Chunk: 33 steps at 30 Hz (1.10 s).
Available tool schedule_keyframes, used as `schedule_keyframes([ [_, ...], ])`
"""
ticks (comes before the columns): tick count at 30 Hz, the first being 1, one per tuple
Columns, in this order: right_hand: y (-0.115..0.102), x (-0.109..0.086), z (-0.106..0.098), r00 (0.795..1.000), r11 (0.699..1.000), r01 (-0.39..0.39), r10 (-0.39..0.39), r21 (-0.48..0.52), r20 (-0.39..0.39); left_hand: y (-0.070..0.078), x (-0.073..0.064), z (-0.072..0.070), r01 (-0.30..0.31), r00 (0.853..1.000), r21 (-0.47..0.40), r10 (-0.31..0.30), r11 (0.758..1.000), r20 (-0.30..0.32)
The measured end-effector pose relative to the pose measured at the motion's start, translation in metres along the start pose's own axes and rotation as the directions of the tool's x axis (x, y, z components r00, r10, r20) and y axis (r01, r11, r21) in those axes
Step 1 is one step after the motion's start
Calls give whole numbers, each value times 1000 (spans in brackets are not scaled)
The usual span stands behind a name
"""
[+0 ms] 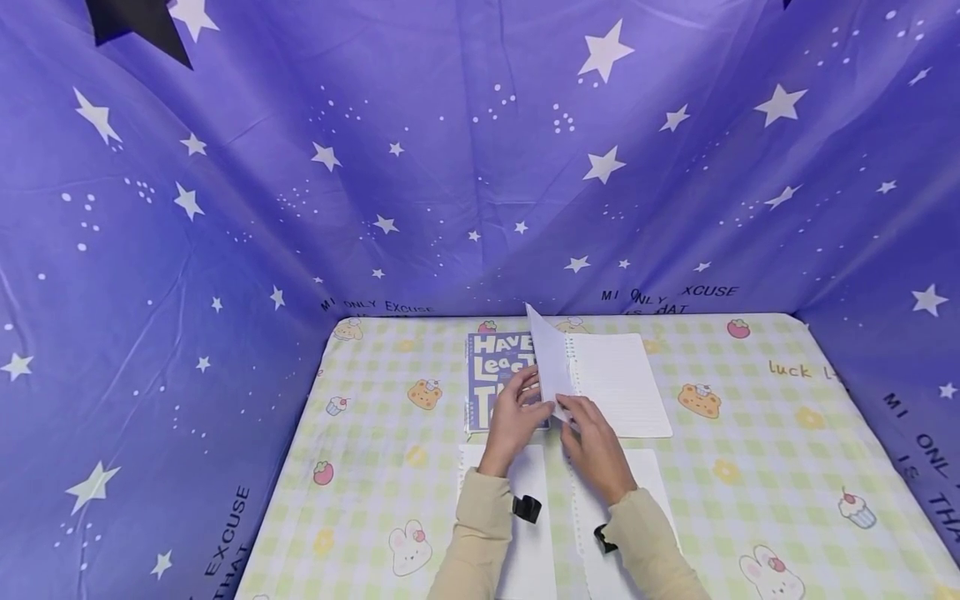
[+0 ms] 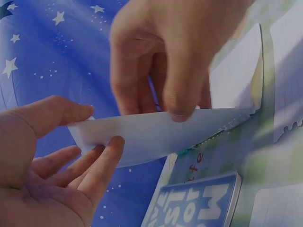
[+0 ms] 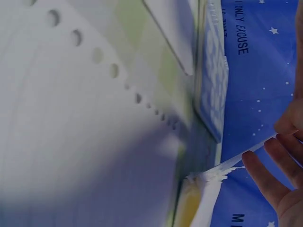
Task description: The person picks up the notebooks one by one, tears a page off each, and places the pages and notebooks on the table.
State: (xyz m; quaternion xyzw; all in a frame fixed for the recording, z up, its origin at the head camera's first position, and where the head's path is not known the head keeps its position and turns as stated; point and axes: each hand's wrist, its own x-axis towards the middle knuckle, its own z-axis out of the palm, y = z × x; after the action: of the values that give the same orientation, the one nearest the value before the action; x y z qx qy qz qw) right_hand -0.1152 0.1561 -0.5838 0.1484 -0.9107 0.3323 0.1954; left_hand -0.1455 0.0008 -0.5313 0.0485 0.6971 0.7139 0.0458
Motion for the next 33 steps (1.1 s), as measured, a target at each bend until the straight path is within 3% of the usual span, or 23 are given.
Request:
schedule_keyframes([
  [5, -6, 4, -5, 998, 999, 49, -49, 5, -33, -3, 1, 4, -38, 998, -28, 39, 999, 45],
  [11, -12, 8, -12, 998, 999, 41, -40, 21, -49, -8, 3, 10, -56, 993, -73, 63, 996, 97],
  [20, -15, 9, -20, 994, 998, 58, -58, 3, -92, -10, 4, 18, -101, 985, 17, 98, 995, 144],
  [33, -11, 7, -33, 995, 999, -26, 29, 36, -96, -25, 3, 29, -67, 982, 8, 64, 998, 175],
])
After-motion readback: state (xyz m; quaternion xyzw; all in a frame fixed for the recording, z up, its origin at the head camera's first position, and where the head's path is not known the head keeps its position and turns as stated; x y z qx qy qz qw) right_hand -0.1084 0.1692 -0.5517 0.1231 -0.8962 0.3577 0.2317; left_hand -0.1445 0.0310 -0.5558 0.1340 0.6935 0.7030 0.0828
